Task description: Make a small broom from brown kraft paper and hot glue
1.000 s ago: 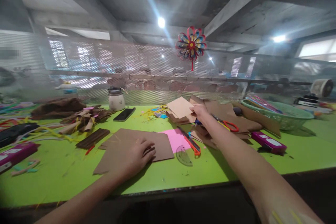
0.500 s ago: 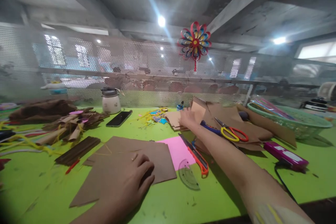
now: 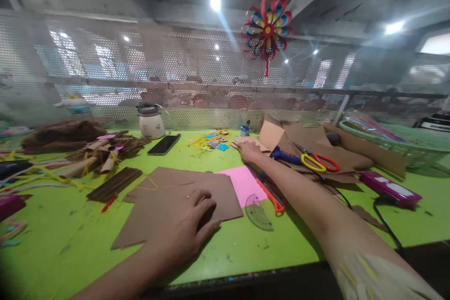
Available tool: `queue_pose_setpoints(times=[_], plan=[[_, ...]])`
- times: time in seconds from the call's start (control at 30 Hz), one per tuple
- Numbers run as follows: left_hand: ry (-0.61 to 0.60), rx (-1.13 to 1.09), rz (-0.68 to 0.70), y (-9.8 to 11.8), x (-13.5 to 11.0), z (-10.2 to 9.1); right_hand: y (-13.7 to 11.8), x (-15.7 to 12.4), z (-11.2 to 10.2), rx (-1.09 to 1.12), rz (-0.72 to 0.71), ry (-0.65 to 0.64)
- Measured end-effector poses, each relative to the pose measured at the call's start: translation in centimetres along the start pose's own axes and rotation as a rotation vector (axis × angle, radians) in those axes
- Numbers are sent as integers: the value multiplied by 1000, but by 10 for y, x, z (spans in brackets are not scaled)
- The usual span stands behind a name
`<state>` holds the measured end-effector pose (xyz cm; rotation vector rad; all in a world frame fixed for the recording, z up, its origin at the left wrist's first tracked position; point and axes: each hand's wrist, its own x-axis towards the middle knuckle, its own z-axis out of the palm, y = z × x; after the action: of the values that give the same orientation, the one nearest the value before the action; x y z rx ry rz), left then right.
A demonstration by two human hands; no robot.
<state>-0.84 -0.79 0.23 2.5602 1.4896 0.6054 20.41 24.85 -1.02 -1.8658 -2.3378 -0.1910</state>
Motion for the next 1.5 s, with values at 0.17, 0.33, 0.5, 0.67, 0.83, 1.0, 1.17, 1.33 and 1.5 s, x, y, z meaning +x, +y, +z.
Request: queue_pose_setpoints(times=[0.17,0.33,0.5,0.67,0.83,1.0,1.17,1.33,1.5], plan=[[6,35,35,0,-1,2,5,-1,15,26,57,36],[-3,45,36,0,-1,0,9,-4,13,101,65,81],[2,11,26,-5,-3,2,17,-12,-6,170,62,190],[19,-19,1,-10,-2,-1,22,-30,-34,228,55,272],[-6,51,-64,-9,1,-25,3,-66,-58,339,-119,125],[-72,150,-108,-15,-4,-38,-43,-83,-69,419,-313,-236],[-32,121,-77,-20,-13,-29,-72,-70,-70,440,-264,-456],[10,66,-111,-22,-17,-21,-76,-78,-73,623,-214,-557],[203,22,-211,-35,-13,-30,-70,-104,-85,837,-197,-462]])
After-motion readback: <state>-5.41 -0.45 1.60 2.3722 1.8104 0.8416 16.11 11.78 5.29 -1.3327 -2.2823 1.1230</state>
